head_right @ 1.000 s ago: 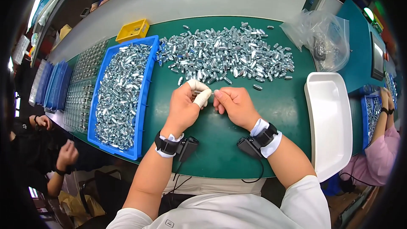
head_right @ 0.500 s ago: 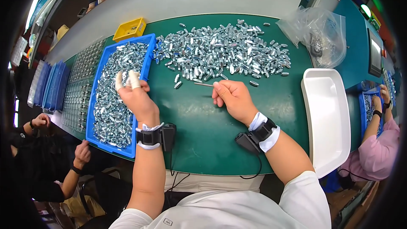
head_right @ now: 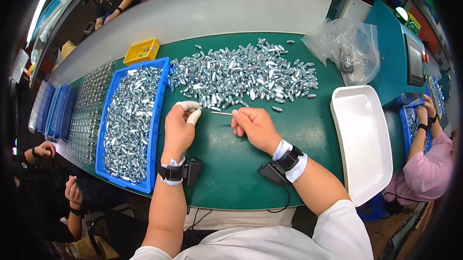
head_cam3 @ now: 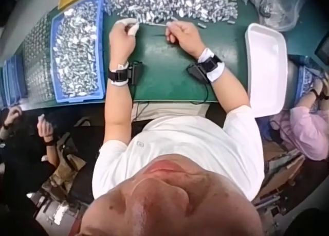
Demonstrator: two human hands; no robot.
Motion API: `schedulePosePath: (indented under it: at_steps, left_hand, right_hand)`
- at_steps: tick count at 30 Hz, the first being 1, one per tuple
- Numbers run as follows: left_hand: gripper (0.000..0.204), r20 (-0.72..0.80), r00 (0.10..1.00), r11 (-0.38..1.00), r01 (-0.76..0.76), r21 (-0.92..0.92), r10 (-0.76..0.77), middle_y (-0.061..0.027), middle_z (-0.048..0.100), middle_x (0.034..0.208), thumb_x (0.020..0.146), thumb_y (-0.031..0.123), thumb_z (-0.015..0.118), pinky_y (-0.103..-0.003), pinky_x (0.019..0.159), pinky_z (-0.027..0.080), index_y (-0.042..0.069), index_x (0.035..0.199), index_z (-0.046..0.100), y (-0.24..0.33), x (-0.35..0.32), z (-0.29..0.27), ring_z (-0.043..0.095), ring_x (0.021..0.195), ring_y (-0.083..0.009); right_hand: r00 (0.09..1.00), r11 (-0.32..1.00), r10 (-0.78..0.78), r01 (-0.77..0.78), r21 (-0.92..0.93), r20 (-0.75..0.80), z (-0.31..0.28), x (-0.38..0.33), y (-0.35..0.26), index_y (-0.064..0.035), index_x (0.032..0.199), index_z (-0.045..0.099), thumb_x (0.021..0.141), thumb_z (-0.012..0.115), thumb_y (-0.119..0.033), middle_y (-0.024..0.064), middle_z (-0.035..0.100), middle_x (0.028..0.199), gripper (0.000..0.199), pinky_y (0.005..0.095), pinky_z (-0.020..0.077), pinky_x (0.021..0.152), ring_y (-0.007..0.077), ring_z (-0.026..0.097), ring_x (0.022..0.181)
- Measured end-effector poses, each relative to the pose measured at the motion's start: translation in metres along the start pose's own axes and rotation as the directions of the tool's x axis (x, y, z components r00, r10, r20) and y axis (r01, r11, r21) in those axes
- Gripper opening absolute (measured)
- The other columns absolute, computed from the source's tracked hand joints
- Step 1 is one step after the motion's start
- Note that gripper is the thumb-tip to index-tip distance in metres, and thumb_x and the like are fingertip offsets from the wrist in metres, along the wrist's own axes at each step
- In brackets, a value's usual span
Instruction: The person picks up a metal component and slides it onto a thin metal rod, then removes the component and places it into a white tray.
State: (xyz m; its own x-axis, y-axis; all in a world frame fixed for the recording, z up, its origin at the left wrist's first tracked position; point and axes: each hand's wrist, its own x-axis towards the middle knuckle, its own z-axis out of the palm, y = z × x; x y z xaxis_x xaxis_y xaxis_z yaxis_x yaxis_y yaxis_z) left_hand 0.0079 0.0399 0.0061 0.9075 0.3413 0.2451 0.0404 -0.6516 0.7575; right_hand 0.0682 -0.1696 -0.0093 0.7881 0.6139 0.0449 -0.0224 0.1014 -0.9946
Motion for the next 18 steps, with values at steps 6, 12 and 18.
schedulePosePath:
  at_steps: [6, 12, 18]
  left_hand:
    - [0.014, 0.276, 0.961, 0.846, 0.175, -0.503, -0.034, -0.0048, 0.064, 0.086, 0.087, 0.001, 0.062, -0.025, 0.069, 0.05, 0.0, 0.1, 0.063, 0.024, -0.007, -0.001, 0.061, 0.076, -0.0122]
    - [0.012, 0.318, 0.935, 0.905, -0.007, -0.426, 0.157, -0.0053, 0.064, 0.084, 0.088, 0.001, 0.06, -0.024, 0.068, 0.05, -0.001, 0.1, 0.062, 0.023, -0.006, -0.004, 0.061, 0.077, -0.0111]
    - [0.004, 0.531, 0.843, 0.766, 0.392, -0.509, -0.079, -0.0038, 0.064, 0.078, 0.088, 0.002, 0.062, -0.023, 0.064, 0.049, -0.001, 0.09, 0.061, 0.033, -0.008, 0.01, 0.061, 0.07, -0.0101]
  right_hand:
    - [1.0, 1.0, 0.021, -0.021, 0.004, -0.004, -0.001, -0.002, -0.001, -0.0005, 0.074, 0.059, 0.099, 0.048, -0.024, 0.0006, 0.055, 0.059, 0.036, 0.0219, 0.0412, 0.055, 0.0063, 0.051, 0.057]
    - [0.998, 0.99, 0.041, -0.033, -0.14, 0.053, 0.0, -0.001, -0.002, -0.0004, 0.072, 0.06, 0.098, 0.049, -0.021, 0.0015, 0.058, 0.062, 0.035, 0.022, 0.0397, 0.053, 0.0061, 0.05, 0.055]
    - [0.997, 0.969, -0.034, 0.048, -0.243, 0.062, 0.004, -0.001, -0.005, -0.0012, 0.07, 0.061, 0.097, 0.051, -0.02, 0.0003, 0.057, 0.058, 0.034, 0.0229, 0.0384, 0.049, 0.006, 0.05, 0.052]
